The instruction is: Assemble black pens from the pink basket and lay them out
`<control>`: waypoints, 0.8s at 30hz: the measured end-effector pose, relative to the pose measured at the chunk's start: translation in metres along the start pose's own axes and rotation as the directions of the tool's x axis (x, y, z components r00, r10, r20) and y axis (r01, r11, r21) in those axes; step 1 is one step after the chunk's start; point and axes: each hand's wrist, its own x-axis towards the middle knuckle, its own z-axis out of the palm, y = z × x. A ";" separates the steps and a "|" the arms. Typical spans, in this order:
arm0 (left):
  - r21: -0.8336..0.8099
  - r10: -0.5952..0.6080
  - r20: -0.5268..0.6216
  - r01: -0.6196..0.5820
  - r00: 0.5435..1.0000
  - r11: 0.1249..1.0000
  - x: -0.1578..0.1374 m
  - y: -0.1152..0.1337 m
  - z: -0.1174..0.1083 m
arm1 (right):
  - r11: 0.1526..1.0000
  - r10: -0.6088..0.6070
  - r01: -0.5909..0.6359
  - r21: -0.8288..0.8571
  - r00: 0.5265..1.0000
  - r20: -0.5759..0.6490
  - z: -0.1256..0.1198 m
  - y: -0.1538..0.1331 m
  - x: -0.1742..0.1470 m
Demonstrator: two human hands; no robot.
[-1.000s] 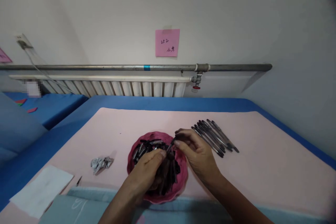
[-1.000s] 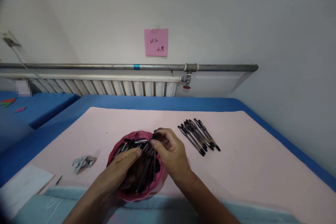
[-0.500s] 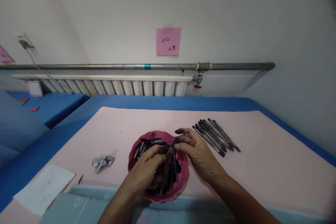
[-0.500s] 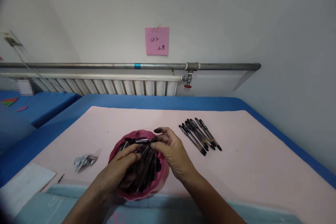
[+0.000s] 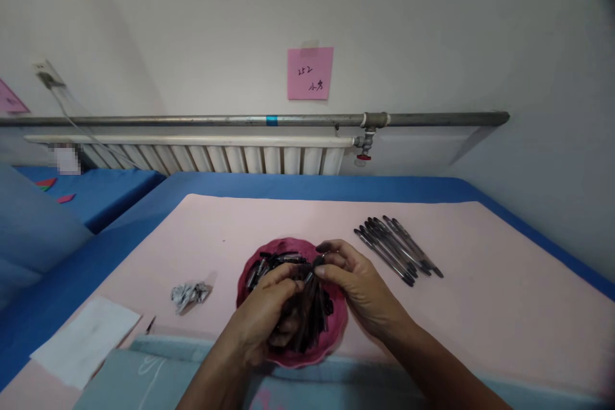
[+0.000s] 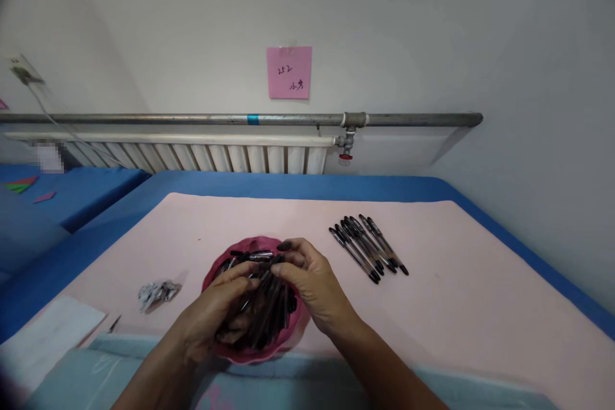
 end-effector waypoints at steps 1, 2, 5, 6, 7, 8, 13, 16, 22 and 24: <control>-0.002 0.002 0.002 -0.002 1.000 1.000 0.000 0.000 0.000 | 1.000 0.003 -0.003 0.010 1.000 0.000 0.000 0.001 0.000; -0.002 0.003 0.003 -0.003 1.000 1.000 0.001 -0.001 0.000 | 1.000 0.005 -0.005 0.020 1.000 -0.001 0.001 0.002 0.000; -0.005 0.001 -0.001 -0.001 1.000 1.000 0.001 -0.002 -0.001 | 0.999 0.005 -0.006 0.039 1.000 0.012 0.002 0.006 0.000; -0.007 0.001 -0.004 -0.001 1.000 1.000 0.001 -0.003 -0.001 | 0.999 0.005 -0.006 0.042 1.000 0.021 0.002 0.007 0.000; -0.007 0.003 -0.007 -0.003 1.000 1.000 0.002 -0.003 -0.001 | 0.999 0.006 -0.007 0.043 1.000 0.029 0.002 0.008 0.000; -0.006 0.004 -0.008 -0.004 1.000 1.000 0.002 -0.002 -0.002 | 0.999 0.009 -0.010 0.044 0.999 0.036 0.002 0.009 0.000; 0.000 0.003 0.019 -0.003 1.000 1.000 0.002 0.000 -0.001 | 0.997 0.030 -0.034 0.070 0.998 0.064 0.004 0.012 -0.001; -0.008 0.019 0.054 -0.019 0.998 1.000 0.002 0.001 -0.002 | 0.995 0.055 -0.061 0.080 0.996 0.068 0.006 0.013 -0.002; -0.008 0.008 0.127 -0.007 0.992 1.000 0.004 0.001 -0.009 | 0.992 0.077 -0.082 0.093 0.995 0.056 0.010 0.015 -0.003; -0.007 0.003 0.129 -0.002 0.992 1.000 0.005 0.001 -0.010 | 0.991 0.085 -0.089 0.095 0.995 0.053 0.012 0.016 -0.004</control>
